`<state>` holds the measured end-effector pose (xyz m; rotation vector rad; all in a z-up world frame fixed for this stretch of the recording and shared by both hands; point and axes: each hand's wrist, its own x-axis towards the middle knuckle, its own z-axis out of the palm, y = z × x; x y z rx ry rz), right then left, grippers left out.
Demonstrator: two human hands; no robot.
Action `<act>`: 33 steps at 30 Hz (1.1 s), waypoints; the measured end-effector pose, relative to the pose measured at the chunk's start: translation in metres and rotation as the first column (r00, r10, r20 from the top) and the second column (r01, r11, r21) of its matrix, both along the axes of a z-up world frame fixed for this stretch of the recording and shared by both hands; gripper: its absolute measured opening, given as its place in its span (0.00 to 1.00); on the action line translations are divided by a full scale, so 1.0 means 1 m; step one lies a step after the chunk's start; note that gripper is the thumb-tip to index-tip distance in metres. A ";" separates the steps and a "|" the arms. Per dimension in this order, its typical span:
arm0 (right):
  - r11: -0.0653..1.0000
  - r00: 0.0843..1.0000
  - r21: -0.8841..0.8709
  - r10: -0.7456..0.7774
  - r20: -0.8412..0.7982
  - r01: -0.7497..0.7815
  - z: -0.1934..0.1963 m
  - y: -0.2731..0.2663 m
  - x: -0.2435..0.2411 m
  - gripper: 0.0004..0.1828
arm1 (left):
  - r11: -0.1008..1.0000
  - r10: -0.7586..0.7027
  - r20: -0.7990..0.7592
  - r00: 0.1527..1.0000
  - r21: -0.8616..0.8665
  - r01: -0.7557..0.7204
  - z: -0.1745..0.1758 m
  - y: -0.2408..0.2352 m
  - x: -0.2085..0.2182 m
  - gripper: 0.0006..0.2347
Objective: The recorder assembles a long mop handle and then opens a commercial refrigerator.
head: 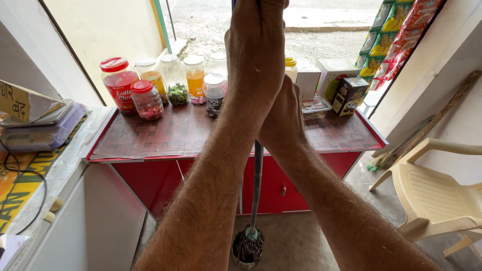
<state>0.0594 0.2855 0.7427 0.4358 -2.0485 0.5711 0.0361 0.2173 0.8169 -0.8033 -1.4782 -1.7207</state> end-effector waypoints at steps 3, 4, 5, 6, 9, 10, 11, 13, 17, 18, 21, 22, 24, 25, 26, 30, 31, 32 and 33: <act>1.000 1.000 -0.023 0.011 0.002 -0.011 -0.006 0.000 0.001 0.12 | 1.000 -0.004 -0.035 0.999 -0.006 0.004 0.000 0.002 -0.001 0.19; 1.000 1.000 -0.023 0.012 -0.005 -0.012 -0.007 0.000 0.000 0.12 | 1.000 -0.003 -0.041 0.999 -0.006 0.003 0.000 0.000 0.003 0.19; 0.999 1.000 -0.035 0.018 -0.008 -0.018 -0.008 -0.001 -0.001 0.12 | 0.999 -0.034 -0.079 0.996 0.004 0.034 -0.001 -0.002 0.006 0.21; 0.999 1.000 -0.047 0.022 -0.002 -0.022 -0.012 0.000 0.002 0.12 | 0.998 -0.066 -0.106 0.992 0.014 0.068 -0.005 -0.003 0.011 0.23; 0.993 0.992 -0.016 0.119 -0.030 -0.120 -0.031 0.002 0.001 0.07 | 0.996 -0.069 0.119 0.991 -0.042 0.075 -0.026 -0.005 0.004 0.23; 0.993 0.992 -0.014 0.117 -0.039 -0.118 -0.037 0.003 -0.003 0.07 | 0.996 -0.071 0.109 0.991 -0.041 0.076 -0.031 -0.004 0.001 0.23; 0.994 0.994 -0.004 0.108 0.012 -0.108 -0.043 0.005 -0.008 0.08 | 0.994 -0.090 0.144 0.985 -0.043 0.097 -0.038 -0.004 -0.002 0.23; 0.995 0.992 0.004 0.096 0.084 -0.096 -0.059 0.005 -0.006 0.09 | 0.992 -0.111 0.199 0.974 -0.043 0.121 -0.055 -0.005 0.000 0.23; 0.998 0.956 -0.025 0.059 0.287 -0.054 -0.065 0.005 -0.004 0.04 | 0.989 -0.122 0.323 0.938 -0.034 0.141 -0.070 -0.005 -0.003 0.22; 0.997 0.927 -0.063 0.065 0.368 -0.044 -0.066 0.003 -0.002 0.03 | 0.991 -0.099 0.360 0.928 -0.048 0.124 -0.075 -0.005 -0.003 0.22; 0.978 0.907 -0.186 0.160 0.389 -0.093 -0.077 0.004 0.001 0.06 | 0.983 -0.175 0.309 0.935 -0.006 0.185 -0.095 -0.004 -0.007 0.22; 0.979 0.908 -0.186 0.156 0.388 -0.089 -0.077 0.004 0.003 0.06 | 0.982 -0.178 0.308 0.935 -0.006 0.189 -0.099 -0.004 -0.008 0.22; 0.969 0.809 -0.248 0.149 0.569 -0.004 -0.078 0.003 0.006 0.12 | 0.980 -0.190 0.376 0.907 0.011 0.201 -0.109 -0.004 -0.009 0.21; 0.969 0.808 -0.247 0.146 0.570 -0.001 -0.082 0.003 0.006 0.12 | 0.979 -0.193 0.378 0.906 0.012 0.204 -0.117 -0.003 -0.011 0.21; 0.959 0.774 -0.283 0.176 0.608 0.005 -0.086 0.003 0.006 0.14 | 0.970 -0.235 0.400 0.886 0.045 0.237 -0.124 -0.003 -0.013 0.21; 0.970 0.686 -0.239 0.147 0.713 0.040 -0.111 0.008 0.000 0.17 | 0.965 -0.244 0.452 0.858 0.028 0.260 -0.145 -0.006 -0.015 0.21; 0.970 0.684 -0.240 0.147 0.714 0.042 -0.102 0.005 0.003 0.17 | 0.965 -0.244 0.455 0.856 0.027 0.261 -0.152 -0.006 -0.020 0.21; 0.971 0.603 -0.223 0.126 0.788 0.088 -0.094 0.002 0.006 0.18 | 0.968 -0.229 0.486 0.843 0.025 0.249 -0.160 -0.006 -0.024 0.22; 0.971 0.512 -0.199 0.106 0.852 0.130 -0.086 -0.001 0.010 0.19 | 0.971 -0.214 0.516 0.829 0.023 0.237 -0.168 -0.007 -0.028 0.24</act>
